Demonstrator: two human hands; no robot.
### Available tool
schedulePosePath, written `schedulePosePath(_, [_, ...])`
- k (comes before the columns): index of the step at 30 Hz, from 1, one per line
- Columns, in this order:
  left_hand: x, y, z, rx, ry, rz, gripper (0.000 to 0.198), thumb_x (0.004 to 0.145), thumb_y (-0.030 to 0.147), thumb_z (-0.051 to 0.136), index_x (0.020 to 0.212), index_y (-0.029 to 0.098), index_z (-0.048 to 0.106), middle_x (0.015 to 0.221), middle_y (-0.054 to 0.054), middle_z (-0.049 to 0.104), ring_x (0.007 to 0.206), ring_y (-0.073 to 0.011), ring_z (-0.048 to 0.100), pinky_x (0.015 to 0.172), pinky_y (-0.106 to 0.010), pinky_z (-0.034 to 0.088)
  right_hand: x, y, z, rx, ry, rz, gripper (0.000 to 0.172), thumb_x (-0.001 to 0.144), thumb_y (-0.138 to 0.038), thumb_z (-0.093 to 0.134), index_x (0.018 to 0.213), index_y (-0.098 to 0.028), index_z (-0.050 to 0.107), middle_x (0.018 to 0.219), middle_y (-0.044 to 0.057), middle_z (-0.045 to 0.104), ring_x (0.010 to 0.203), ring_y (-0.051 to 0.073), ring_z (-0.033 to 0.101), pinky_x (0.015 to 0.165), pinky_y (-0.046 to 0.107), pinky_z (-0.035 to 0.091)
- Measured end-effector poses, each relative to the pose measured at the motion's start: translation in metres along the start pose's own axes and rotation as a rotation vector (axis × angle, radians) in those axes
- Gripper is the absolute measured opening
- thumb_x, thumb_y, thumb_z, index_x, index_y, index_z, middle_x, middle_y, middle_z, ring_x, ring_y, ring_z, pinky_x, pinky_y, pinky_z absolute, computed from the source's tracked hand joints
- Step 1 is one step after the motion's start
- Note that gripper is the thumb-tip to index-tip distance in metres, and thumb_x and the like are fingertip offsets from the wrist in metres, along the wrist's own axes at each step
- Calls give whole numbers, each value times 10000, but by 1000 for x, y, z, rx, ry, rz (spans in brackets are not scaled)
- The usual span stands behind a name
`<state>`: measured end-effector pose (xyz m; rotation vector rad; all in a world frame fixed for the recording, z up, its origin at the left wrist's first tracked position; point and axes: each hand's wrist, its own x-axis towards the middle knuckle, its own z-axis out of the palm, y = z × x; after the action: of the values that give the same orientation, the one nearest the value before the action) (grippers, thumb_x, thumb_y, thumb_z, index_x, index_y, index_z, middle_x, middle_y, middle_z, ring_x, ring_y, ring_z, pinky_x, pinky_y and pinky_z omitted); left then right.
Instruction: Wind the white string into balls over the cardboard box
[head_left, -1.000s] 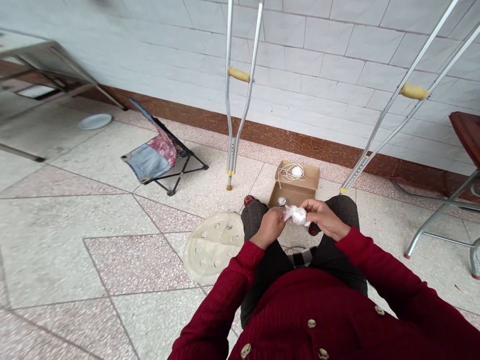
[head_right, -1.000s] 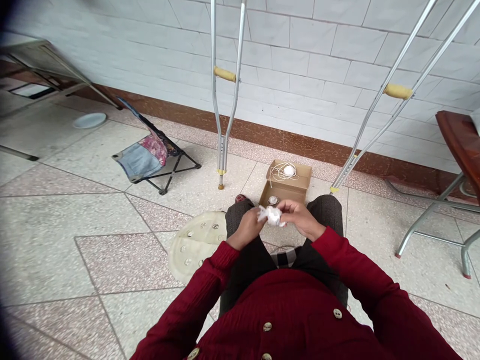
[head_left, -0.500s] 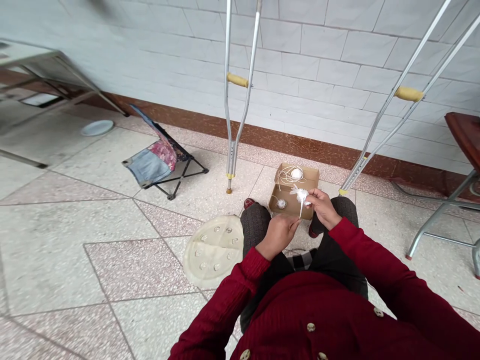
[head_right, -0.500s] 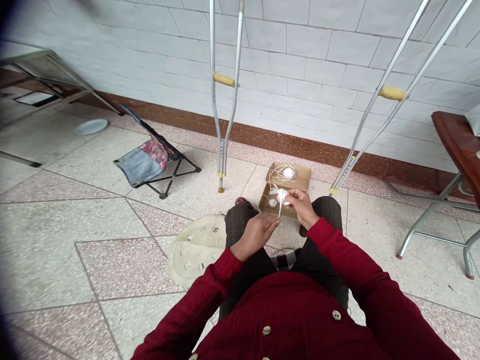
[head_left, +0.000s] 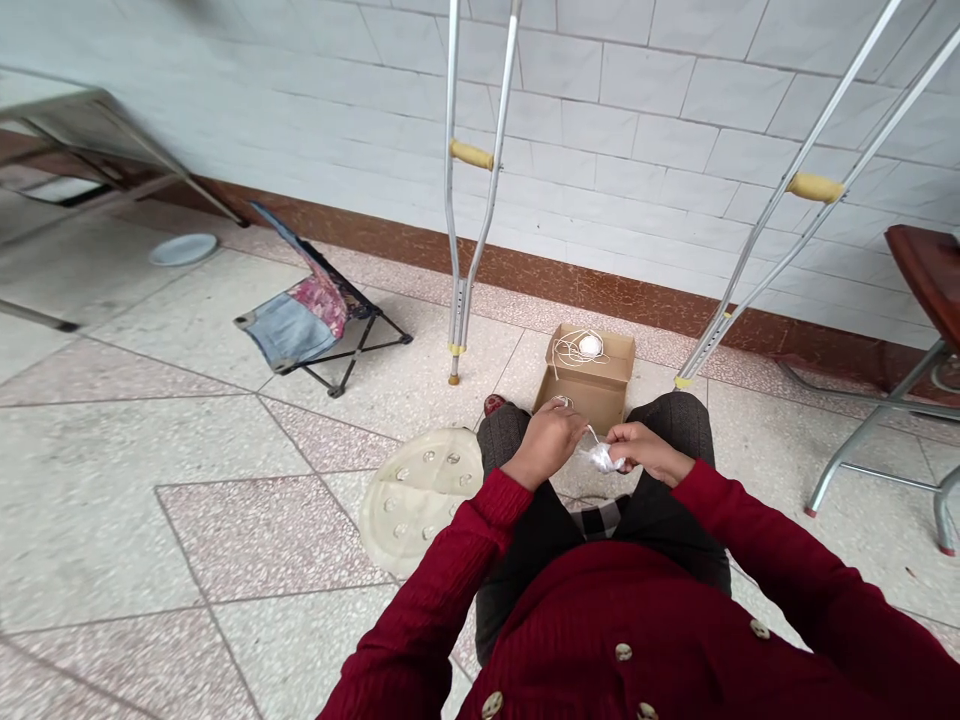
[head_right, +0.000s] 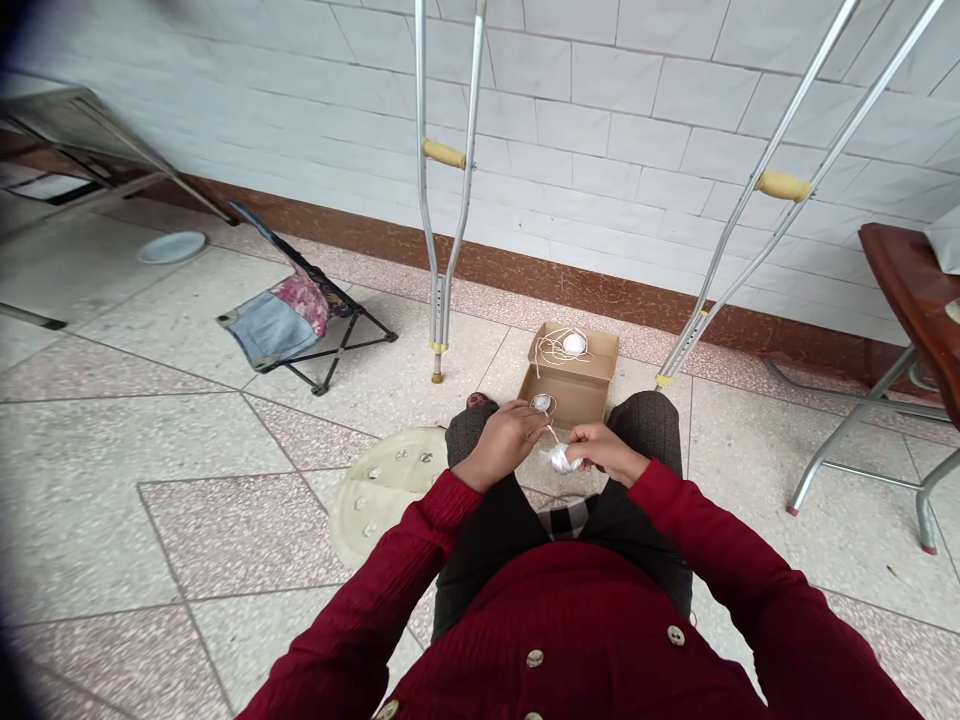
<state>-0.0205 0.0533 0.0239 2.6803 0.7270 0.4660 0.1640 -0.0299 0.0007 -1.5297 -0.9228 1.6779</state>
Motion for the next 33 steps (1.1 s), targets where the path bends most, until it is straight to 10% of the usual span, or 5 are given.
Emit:
schedulePosePath(8, [-12, 24, 20, -164, 37, -160, 279, 943, 273, 461, 783, 172, 666, 768, -40, 682, 773, -166, 623, 755, -270, 451, 35, -25, 1, 243, 425, -344, 134, 554, -214, 671, 666, -181, 605, 615, -34, 602, 509, 87, 479, 464, 201, 371])
schedulePosePath(13, [-20, 4, 33, -370, 1, -296, 284, 918, 245, 488, 744, 151, 692, 734, -27, 692, 701, -146, 628, 672, -228, 451, -4, -45, 11, 335, 122, -282, 166, 598, -191, 670, 760, -179, 639, 675, -27, 590, 522, 73, 464, 434, 176, 310])
schedulePosePath(19, [5, -18, 12, -252, 3, -174, 209, 901, 233, 525, 876, 165, 721, 821, -58, 714, 783, -169, 638, 733, -256, 462, -22, -13, 14, 158, -232, -31, 366, 533, -105, 656, 888, -190, 626, 651, -43, 597, 486, 79, 478, 402, 171, 327])
schedulePosePath(27, [15, 16, -1, -39, 25, -45, 232, 924, 274, 500, 856, 168, 694, 806, -65, 690, 813, -193, 619, 810, -302, 428, 42, 0, -8, 208, 395, -113, 258, 517, -181, 657, 758, -176, 564, 512, -67, 544, 383, 71, 436, 372, 184, 306])
schedulePosePath(33, [-10, 16, 25, -332, -16, -235, 292, 944, 275, 449, 812, 168, 686, 759, -20, 693, 734, -148, 626, 700, -225, 429, 32, -32, -2, 303, 352, -420, 298, 597, -240, 708, 887, -179, 669, 719, -17, 629, 577, 95, 523, 484, 196, 399])
